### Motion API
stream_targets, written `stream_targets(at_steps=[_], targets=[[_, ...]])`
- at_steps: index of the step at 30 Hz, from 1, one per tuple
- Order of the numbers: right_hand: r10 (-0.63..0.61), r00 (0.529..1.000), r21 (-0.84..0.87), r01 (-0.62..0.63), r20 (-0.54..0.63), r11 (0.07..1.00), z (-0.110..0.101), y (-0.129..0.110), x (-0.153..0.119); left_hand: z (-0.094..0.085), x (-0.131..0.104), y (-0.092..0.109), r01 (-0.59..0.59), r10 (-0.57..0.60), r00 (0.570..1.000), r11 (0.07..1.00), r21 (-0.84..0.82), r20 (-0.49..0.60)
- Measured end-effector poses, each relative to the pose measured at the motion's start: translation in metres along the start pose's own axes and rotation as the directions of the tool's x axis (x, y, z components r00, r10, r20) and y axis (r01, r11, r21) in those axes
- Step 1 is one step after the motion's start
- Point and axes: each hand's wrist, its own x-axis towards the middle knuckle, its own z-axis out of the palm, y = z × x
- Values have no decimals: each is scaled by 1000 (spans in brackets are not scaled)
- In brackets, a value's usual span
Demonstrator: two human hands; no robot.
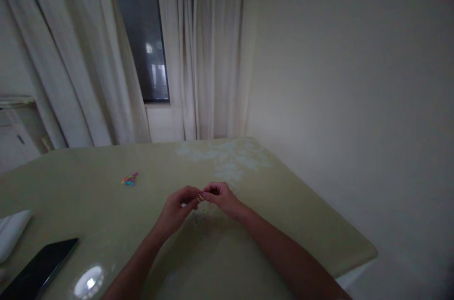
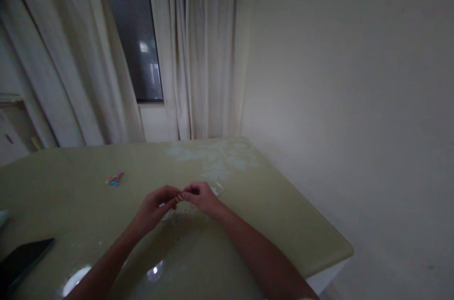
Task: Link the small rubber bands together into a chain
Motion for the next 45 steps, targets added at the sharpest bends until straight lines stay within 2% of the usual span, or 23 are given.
stream_targets(at_steps=[5, 7, 8, 11, 13, 17, 23, 24, 26, 29, 31, 34, 38, 41, 45], targets=[[38, 998, 6, -38, -49, 999, 3, 2, 1, -1, 0, 2, -25, 34, 997, 992, 123, -69], [28, 997, -81, -33, -69, 996, 2, 4, 0, -1, 0, 1, -26, 41, 995, 986, 163, -94], [2, 998, -180, -15, -69, 984, 1, 5, 0, -2, 1, 1, -29, 48, 993, 985, 173, -106], [-57, 998, -548, 52, 8, 835, -2, 7, -4, -5, 1, -3, -55, 81, 985, 984, 172, -150], [-32, 997, -685, 76, 77, 725, -2, 8, -6, -7, 2, -5, -68, 97, 980, 984, 167, -173], [9, 990, -773, 103, 139, 625, 1, 6, -9, -7, 2, -4, -59, 83, 979, 990, 131, -185], [-28, 978, -860, 194, 205, 473, 6, 4, -14, -4, 3, 0, -35, 58, 979, 993, 115, -196], [-40, 977, -848, 203, 211, 489, 6, 4, -14, -4, 3, 1, -34, 56, 979, 993, 115, -197], [-79, 981, -774, 188, 177, 605, 5, 3, -12, -5, 3, 2, -43, 64, 979, 993, 111, -194], [-89, 995, -520, 96, 39, 848, 3, 0, -6, -6, 3, 5, -44, 58, 988, 995, 95, -144], [-57, 998, -337, 51, -7, 940, 1, -2, -3, -5, 3, 7, -31, 39, 995, 996, 84, -91], [-27, 1000, -184, 26, -3, 983, 1, -5, -2, -3, 3, 8, -21, 25, 998, 997, 80, -54], [-7, 1000, -130, 8, 12, 991, 4, -7, -4, -3, 3, 4, -9, 15, 995, 998, 58, -97], [1, 1000, -66, 0, 4, 998, 4, -6, -4, -4, 3, 4, -18, 21, 998, 999, 39, -65], [85, 996, 7, -85, -14, 996, 5, -3, -2, -6, 3, 9, -40, 44, 996, 998, 54, -79]])
